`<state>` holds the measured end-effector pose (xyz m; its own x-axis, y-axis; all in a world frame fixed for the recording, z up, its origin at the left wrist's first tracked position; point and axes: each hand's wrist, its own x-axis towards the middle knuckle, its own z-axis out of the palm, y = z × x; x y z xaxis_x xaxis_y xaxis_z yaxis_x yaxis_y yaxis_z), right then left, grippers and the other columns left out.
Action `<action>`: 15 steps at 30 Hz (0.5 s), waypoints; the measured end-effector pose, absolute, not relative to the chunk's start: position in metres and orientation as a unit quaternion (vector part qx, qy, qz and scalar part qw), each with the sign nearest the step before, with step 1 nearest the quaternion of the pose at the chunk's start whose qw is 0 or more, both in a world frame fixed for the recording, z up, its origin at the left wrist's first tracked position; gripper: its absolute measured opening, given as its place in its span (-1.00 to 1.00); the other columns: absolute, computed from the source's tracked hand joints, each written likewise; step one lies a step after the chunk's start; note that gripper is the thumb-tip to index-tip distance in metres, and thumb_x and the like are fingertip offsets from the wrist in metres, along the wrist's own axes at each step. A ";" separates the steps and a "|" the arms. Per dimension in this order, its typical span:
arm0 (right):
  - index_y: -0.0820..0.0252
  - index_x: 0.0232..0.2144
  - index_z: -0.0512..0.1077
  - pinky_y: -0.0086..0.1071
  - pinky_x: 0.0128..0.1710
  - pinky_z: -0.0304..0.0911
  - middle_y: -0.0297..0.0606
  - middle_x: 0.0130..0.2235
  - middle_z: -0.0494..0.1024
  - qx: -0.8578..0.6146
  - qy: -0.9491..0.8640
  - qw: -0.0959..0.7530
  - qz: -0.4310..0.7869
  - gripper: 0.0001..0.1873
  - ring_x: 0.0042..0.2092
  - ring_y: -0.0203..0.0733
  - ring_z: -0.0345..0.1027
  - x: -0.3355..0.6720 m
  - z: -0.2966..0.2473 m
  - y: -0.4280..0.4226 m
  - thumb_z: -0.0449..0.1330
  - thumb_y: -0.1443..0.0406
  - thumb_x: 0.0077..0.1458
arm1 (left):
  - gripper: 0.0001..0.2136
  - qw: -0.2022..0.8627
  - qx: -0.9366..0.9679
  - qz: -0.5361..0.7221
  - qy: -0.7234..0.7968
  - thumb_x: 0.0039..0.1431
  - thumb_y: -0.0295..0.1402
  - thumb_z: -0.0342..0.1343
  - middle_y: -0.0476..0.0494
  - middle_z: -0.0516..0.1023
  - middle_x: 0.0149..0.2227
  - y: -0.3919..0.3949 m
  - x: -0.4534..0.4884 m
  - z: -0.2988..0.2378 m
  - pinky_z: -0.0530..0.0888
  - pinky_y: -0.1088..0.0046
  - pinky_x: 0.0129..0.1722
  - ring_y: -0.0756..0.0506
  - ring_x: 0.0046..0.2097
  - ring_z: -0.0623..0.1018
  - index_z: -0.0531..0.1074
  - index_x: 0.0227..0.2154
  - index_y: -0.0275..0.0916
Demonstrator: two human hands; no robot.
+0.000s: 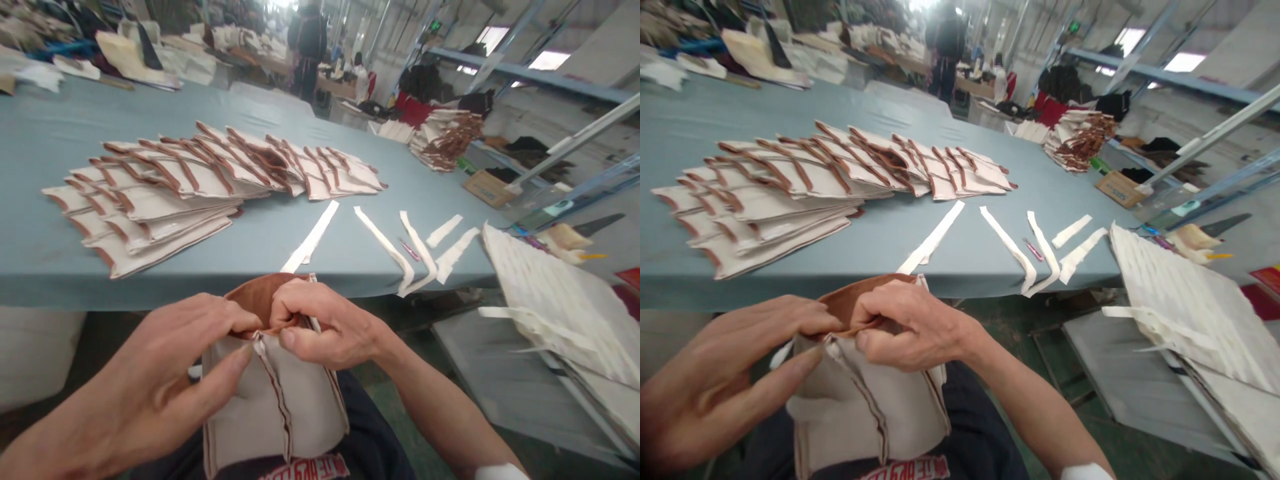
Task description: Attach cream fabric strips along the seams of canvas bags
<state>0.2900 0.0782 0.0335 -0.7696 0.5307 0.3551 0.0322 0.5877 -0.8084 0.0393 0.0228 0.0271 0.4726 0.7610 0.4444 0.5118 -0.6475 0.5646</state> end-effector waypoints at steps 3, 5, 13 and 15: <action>0.08 -0.41 0.26 -0.34 -0.25 0.16 -0.45 -0.42 0.33 -0.183 -0.831 0.286 0.441 -0.88 -0.37 -0.28 0.20 0.293 0.031 0.078 0.11 0.34 0.19 | -0.79 0.234 0.816 0.320 0.421 0.43 -0.29 0.08 0.09 0.70 -0.33 0.022 0.050 0.036 0.49 0.50 -0.21 -0.04 -0.31 0.63 0.62 -0.25 -0.07; 0.08 -0.39 0.26 -0.34 -0.25 0.18 -0.43 -0.41 0.34 -0.190 -0.827 0.282 0.448 -0.88 -0.36 -0.26 0.21 0.295 0.026 0.079 0.13 0.32 0.20 | -0.76 0.259 0.815 0.307 0.417 0.45 -0.29 0.05 0.09 0.68 -0.36 0.023 0.052 0.037 0.47 0.50 -0.21 -0.04 -0.33 0.61 0.61 -0.27 -0.08; 0.08 -0.34 0.33 -0.26 -0.09 0.26 -0.37 -0.35 0.52 -0.219 -0.849 0.287 0.386 -0.95 -0.29 -0.20 0.35 0.284 -0.006 0.080 0.14 0.32 0.19 | -0.73 0.377 0.803 0.259 0.381 0.42 -0.38 0.03 0.13 0.65 -0.42 0.037 0.049 0.024 0.42 0.64 -0.40 0.03 -0.43 0.57 0.58 -0.37 -0.12; 0.09 -0.30 0.38 -0.24 -0.04 0.31 -0.32 -0.30 0.60 -0.217 -0.854 0.307 0.361 -0.99 -0.25 -0.17 0.43 0.281 -0.009 0.078 0.15 0.31 0.21 | -0.73 0.393 0.795 0.242 0.394 0.37 -0.38 0.02 0.10 0.62 -0.45 0.037 0.047 0.023 0.41 0.63 -0.45 0.02 -0.46 0.53 0.58 -0.40 -0.14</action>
<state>0.2806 0.0780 -0.0085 -0.7182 0.5913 0.3668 0.1484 0.6452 -0.7495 0.0466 0.0375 0.0226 0.5719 0.8170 0.0744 0.4371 -0.3802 0.8151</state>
